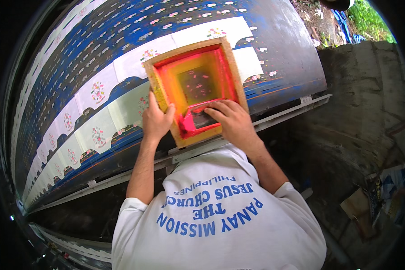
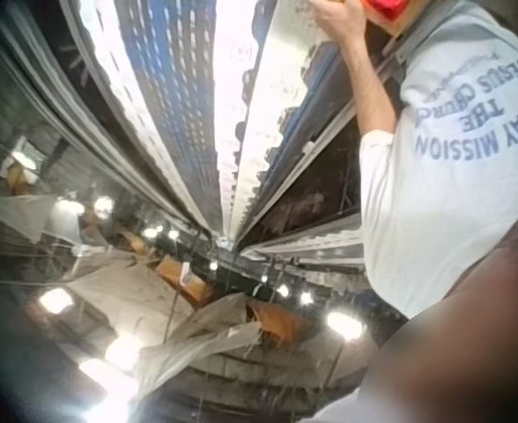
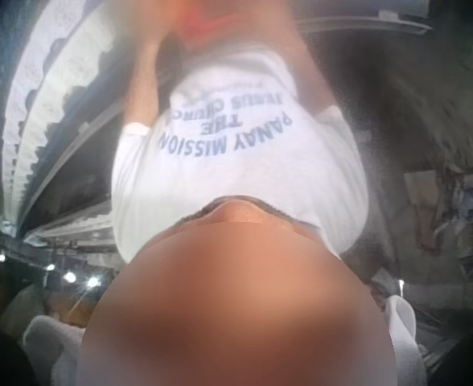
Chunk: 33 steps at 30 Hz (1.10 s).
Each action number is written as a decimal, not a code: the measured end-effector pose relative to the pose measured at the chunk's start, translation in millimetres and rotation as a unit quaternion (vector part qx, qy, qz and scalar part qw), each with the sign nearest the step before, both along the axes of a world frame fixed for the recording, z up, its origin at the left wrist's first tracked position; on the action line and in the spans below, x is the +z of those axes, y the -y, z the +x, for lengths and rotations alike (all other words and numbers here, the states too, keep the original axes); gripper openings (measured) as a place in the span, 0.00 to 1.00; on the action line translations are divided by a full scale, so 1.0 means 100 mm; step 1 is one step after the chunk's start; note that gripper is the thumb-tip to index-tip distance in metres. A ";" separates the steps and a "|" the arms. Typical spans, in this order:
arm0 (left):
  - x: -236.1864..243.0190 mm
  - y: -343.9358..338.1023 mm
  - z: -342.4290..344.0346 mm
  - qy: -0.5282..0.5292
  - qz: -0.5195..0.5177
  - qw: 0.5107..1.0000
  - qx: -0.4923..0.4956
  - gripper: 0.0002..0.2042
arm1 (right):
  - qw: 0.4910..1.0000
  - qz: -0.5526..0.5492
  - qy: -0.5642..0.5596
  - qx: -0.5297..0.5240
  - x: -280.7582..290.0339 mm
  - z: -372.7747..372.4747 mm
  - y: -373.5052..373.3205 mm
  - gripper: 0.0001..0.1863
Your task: The person holds a wooden frame with a mesh screen over a tray of pink liquid and repeatedly rubs the screen with a dark pad. The person moves the frame along a long table lined with patterned paper sheets while continuing to rub the screen.
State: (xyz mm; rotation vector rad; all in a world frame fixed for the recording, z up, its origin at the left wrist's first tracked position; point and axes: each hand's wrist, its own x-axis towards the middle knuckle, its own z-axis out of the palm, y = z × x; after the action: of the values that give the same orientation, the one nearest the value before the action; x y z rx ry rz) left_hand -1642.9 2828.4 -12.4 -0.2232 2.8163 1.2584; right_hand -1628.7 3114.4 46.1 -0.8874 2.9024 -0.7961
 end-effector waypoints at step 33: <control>-0.15 -0.92 -0.25 0.039 0.029 0.999 0.020 0.39 | 0.999 -0.015 0.019 0.029 -0.26 -1.68 -0.61 0.23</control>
State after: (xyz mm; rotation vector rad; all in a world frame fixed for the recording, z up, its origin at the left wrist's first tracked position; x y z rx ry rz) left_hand -1667.9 2920.2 -27.8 -0.3203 2.7186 1.3069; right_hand -1796.9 3175.5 20.1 -0.9441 2.8254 -0.8437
